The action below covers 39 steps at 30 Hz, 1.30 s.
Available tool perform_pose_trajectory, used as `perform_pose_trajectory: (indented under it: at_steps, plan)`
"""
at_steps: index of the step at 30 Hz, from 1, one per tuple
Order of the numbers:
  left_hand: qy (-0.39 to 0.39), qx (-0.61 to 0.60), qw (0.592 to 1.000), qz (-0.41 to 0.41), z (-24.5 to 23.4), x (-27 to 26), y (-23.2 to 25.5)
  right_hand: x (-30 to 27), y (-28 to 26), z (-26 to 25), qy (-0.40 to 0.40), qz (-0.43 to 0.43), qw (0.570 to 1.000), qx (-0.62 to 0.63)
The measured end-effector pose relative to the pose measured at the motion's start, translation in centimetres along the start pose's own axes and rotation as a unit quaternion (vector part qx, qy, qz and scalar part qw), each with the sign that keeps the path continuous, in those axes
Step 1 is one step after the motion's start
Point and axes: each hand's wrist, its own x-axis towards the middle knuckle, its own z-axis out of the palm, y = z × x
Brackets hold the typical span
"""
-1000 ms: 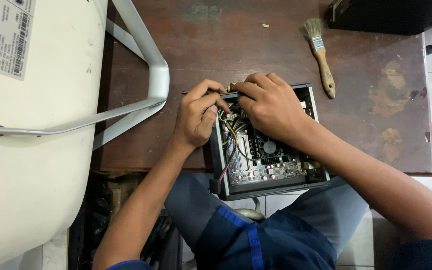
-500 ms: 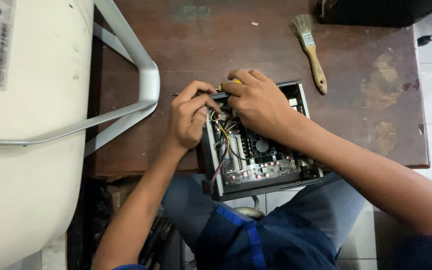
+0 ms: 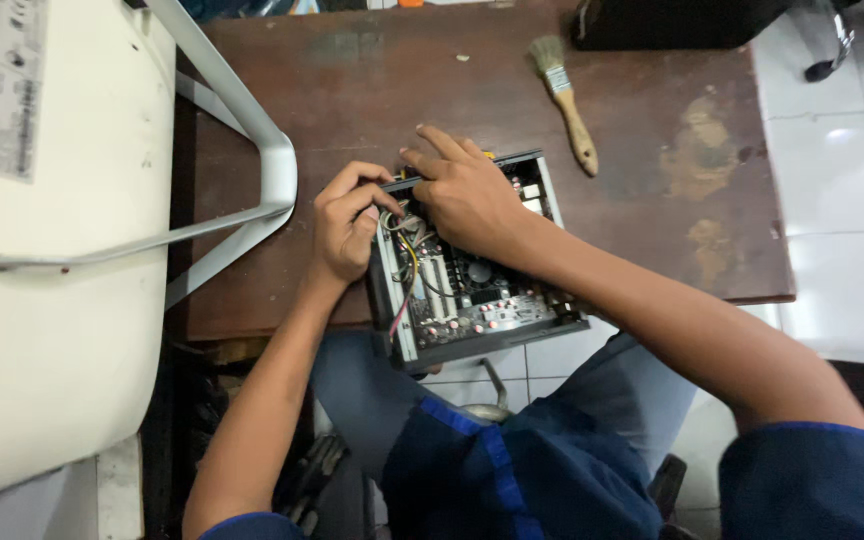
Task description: The person sits cross-legged and works on the internal components of a disassembled laptop resting on their lap. They use a screwdriver to manipulate parts and wires inside the chassis, occasionally using their hands to adjust the internal layout.
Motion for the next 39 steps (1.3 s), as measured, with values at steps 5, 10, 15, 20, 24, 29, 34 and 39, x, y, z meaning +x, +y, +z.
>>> perform_pose_trajectory:
  at_steps: [5,10,15,20,24,29,34,39]
  plan:
    - [-0.009,0.036,0.999,-0.033,-0.3,0.1,0.2,-2.3,2.8,-4.6,0.064,0.061,0.985,0.147]
    - [-0.099,0.24,0.964,-0.06,-0.4,3.2,4.9,-4.4,7.4,-7.6,0.189,0.165,0.939,0.234]
    - [-0.234,0.531,0.812,-0.068,3.5,4.2,5.5,-4.6,11.0,-3.3,0.184,0.129,0.959,0.171]
    - [-0.217,0.556,0.801,-0.054,4.4,3.8,4.8,-4.4,11.1,-1.8,0.175,0.144,0.954,0.198]
    - [-0.19,0.515,0.835,-0.03,4.2,3.4,4.2,-5.0,10.2,-1.8,0.166,0.231,0.888,0.362]
    - [-0.205,0.476,0.854,-0.047,3.1,3.8,4.3,-5.3,10.2,-1.7,0.141,0.202,0.895,0.372]
    - [-0.13,0.384,0.913,-0.052,2.4,4.2,11.0,-5.5,10.1,-1.5,0.126,0.196,0.895,0.379]
    - [-0.062,0.461,0.876,-0.125,2.5,1.1,14.9,-5.1,9.5,-2.4,0.145,0.202,0.884,0.395]
